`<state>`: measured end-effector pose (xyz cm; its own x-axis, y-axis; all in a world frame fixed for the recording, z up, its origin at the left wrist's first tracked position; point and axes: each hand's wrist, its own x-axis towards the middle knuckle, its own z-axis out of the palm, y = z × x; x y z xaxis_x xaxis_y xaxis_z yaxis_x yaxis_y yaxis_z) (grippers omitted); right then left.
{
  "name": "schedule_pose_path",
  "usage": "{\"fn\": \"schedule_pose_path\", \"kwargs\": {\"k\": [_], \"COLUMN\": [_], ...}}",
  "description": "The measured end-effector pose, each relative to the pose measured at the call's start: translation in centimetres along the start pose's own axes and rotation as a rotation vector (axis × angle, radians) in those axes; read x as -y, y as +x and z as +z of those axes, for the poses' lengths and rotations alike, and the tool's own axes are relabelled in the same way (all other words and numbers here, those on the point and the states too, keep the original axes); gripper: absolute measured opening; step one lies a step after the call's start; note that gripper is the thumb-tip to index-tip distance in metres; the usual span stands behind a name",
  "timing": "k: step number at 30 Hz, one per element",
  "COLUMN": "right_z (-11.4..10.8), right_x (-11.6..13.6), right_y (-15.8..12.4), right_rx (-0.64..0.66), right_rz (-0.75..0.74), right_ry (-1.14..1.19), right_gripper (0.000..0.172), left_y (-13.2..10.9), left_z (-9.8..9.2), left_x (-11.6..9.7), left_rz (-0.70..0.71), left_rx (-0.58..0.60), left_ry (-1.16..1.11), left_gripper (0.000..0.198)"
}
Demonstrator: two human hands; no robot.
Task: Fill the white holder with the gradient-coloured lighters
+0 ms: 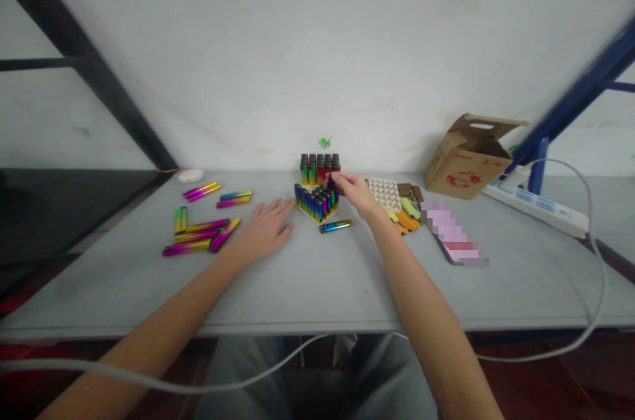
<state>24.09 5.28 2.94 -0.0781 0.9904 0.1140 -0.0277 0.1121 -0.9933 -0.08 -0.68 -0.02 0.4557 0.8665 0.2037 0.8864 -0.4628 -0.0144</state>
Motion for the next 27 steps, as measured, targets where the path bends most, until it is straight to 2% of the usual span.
{"fn": "schedule_pose_path", "kwargs": {"k": [11, 20, 27], "right_z": [0.2, 0.8, 0.8], "right_x": [0.5, -0.3, -1.0], "right_y": [-0.1, -0.1, 0.3], "right_rx": [-0.097, 0.0, -0.05], "right_rz": [-0.011, -0.019, -0.113], "right_ry": [0.134, -0.113, -0.237], "right_gripper": [0.04, 0.041, 0.039], "left_y": [0.1, 0.1, 0.0], "left_z": [0.0, 0.2, -0.1], "left_x": [0.0, 0.0, -0.1], "left_rz": [-0.009, -0.009, -0.01], "left_rx": [0.0, -0.006, 0.008], "left_ry": [0.003, -0.004, -0.005], "left_gripper": [0.057, 0.057, 0.058]}}
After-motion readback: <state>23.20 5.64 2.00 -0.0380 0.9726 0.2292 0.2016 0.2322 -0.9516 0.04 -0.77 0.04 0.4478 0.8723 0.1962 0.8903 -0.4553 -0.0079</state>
